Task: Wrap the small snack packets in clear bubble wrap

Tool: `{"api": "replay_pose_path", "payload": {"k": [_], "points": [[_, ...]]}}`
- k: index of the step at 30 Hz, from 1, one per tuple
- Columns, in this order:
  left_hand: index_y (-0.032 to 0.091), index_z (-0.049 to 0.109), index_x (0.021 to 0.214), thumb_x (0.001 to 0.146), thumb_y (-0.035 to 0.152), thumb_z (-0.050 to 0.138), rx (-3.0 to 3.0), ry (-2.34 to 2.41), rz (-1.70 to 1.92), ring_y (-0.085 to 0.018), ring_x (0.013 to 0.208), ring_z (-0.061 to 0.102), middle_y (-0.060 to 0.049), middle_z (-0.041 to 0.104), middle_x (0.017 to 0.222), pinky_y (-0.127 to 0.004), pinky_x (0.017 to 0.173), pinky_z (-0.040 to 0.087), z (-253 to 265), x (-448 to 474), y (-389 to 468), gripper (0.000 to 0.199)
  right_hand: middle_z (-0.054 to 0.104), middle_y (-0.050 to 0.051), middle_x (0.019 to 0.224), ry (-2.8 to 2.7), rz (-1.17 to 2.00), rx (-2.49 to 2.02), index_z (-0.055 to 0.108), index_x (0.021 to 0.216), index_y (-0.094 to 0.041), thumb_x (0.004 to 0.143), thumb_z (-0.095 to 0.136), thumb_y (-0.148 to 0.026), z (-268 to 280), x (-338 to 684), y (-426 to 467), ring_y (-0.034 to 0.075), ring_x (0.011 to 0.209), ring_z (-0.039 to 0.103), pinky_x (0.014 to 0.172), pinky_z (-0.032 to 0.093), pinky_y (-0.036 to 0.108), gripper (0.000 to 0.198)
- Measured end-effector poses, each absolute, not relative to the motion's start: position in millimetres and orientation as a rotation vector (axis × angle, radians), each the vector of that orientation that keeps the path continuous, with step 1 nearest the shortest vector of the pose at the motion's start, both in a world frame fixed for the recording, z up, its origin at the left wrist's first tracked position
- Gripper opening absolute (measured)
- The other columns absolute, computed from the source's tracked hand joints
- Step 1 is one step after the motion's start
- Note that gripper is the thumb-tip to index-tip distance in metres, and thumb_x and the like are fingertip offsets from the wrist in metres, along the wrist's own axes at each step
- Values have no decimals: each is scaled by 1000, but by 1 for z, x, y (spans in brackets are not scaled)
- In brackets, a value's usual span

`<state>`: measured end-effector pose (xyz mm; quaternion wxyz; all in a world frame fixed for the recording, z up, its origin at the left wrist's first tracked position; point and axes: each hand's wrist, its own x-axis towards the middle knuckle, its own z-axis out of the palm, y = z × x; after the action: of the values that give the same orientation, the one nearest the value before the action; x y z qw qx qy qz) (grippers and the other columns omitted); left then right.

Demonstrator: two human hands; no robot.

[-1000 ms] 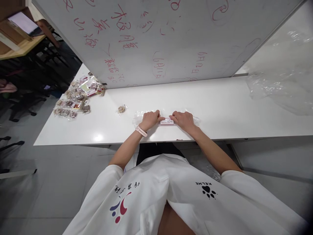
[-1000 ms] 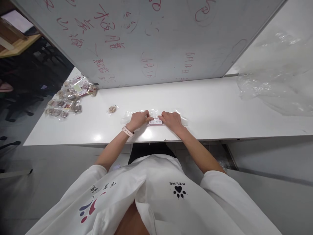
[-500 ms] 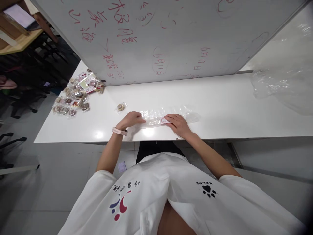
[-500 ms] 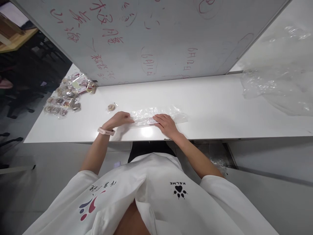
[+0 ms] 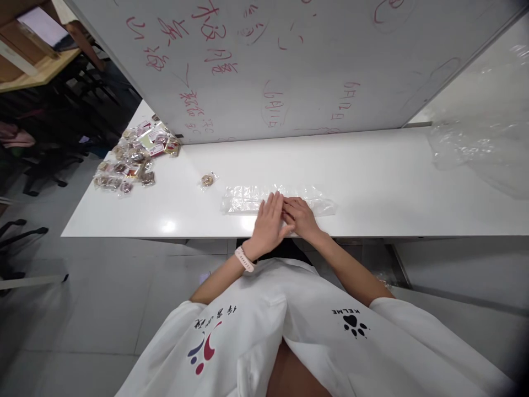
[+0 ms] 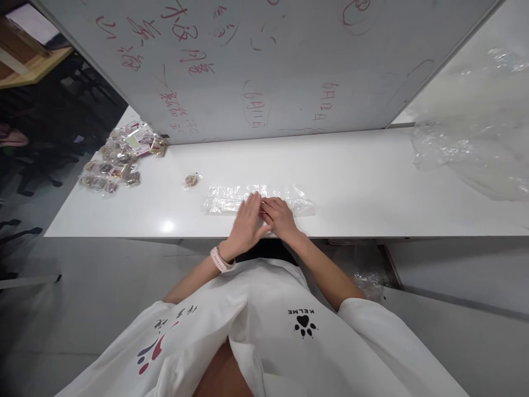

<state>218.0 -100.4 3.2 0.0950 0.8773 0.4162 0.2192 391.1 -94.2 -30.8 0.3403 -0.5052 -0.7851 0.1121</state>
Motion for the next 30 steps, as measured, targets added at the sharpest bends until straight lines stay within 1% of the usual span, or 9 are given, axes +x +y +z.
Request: {"api": "replay_pose_path", "payload": {"k": [2,4,9,14,16,19,23,26,30], "points": [[8,3,159,99,57,36,2640,1229,567,-30,155,12,-21,22,164,-53,125,17,-10,232,-117,84,66,9,130,-2042,310,-1278,64,130,-21,102,41,-26,-27,388,-107,25,122,55,101,47,44,37],[8,2,159,99,58,35,2662,1245,523,-30,155,11,-21,20,164,-54,125,15,-17,234,-124,85,62,10,135,-1991,274,-1280,62,133,-22,102,40,-25,-26,390,-129,25,128,52,104,46,45,38],[10,9,160,99,58,36,2691,1269,486,-31,155,12,-20,22,164,-54,125,17,-21,227,-124,82,70,10,114,-1638,-64,-1674,68,120,-26,98,50,-27,-35,407,-199,31,111,58,97,42,53,28],[10,12,160,99,57,38,2688,1288,468,-32,155,11,-19,21,164,-56,125,17,-22,230,-124,82,62,17,127,-1593,-231,-1931,61,129,-22,99,46,-35,-41,413,-213,37,120,50,103,30,62,36],[10,14,160,99,54,39,2687,1287,478,-31,155,12,-19,22,164,-55,125,18,-21,230,-124,79,62,16,122,-1646,-146,-1909,61,126,-21,100,44,-39,-40,409,-200,35,121,49,104,31,62,36],[14,16,160,103,44,36,2683,1276,524,-28,154,16,-16,27,163,-54,125,22,-22,229,-123,68,65,15,110,-1635,103,-1823,62,112,-20,99,42,-50,-35,401,-177,33,114,53,96,42,53,38],[16,28,157,104,27,35,2650,1279,618,-24,152,25,-13,38,159,-49,124,28,-28,227,-118,55,67,11,89,-1318,402,-1810,60,95,-19,85,60,-64,-25,389,-154,28,87,63,77,51,42,46],[18,42,150,102,17,36,2620,1281,718,-22,149,33,-11,48,153,-46,123,32,-33,224,-114,48,67,7,72,-1034,614,-1809,61,88,-18,75,70,-64,-21,381,-141,23,65,62,63,50,36,48],[21,54,141,101,12,36,2579,1246,797,-21,144,42,-7,55,146,-45,121,37,-34,221,-109,45,62,2,61,-865,686,-1690,62,73,-17,78,67,-59,-19,370,-129,17,57,57,55,46,29,42]]}}
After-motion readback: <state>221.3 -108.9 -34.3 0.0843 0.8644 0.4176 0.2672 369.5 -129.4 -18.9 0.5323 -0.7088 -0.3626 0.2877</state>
